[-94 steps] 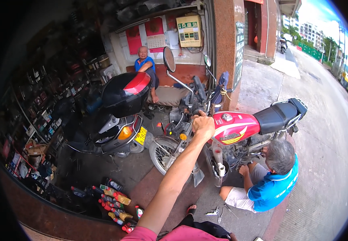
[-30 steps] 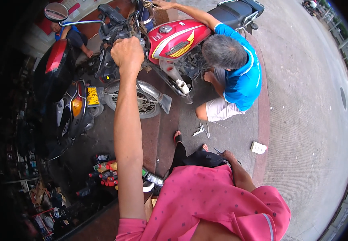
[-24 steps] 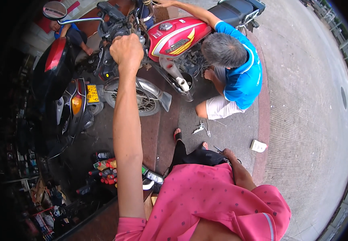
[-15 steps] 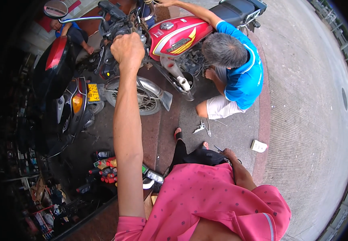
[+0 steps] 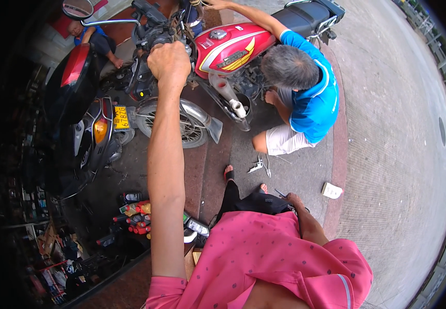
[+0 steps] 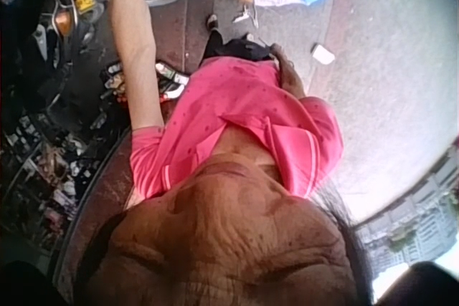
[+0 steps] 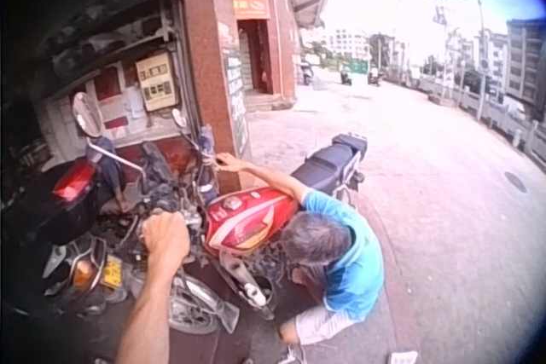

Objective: The person holds the handlebar of a motorcycle and holds metal rods by hand.

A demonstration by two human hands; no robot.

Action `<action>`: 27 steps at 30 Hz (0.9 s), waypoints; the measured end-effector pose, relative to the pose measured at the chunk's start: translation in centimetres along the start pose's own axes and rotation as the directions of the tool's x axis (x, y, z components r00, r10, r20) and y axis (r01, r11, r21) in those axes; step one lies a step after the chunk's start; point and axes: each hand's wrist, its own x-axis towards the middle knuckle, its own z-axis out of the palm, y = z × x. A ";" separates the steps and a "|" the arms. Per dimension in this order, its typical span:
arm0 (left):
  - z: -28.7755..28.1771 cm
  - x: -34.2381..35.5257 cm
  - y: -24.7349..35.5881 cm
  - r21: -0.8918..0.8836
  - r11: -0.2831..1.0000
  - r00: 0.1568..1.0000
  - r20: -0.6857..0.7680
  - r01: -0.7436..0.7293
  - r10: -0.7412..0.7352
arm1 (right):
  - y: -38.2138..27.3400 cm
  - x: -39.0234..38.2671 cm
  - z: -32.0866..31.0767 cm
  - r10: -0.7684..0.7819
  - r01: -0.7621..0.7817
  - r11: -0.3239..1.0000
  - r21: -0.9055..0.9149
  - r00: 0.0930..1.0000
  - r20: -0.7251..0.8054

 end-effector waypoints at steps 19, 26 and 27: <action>-0.4 -0.2 0.0 -0.055 0.998 0.999 0.035 0.009 -0.007 | 0.3 0.3 0.5 0.023 -0.024 1.000 0.019 0.999 0.026; -0.4 -0.4 0.2 -0.065 0.998 1.000 0.021 -0.007 0.009 | 0.9 0.6 0.8 -0.002 0.002 1.000 -0.005 0.999 0.038; -0.5 -0.4 0.1 -0.067 0.998 1.000 0.024 -0.009 0.011 | 0.8 0.5 0.7 -0.003 0.004 1.000 -0.009 0.999 0.042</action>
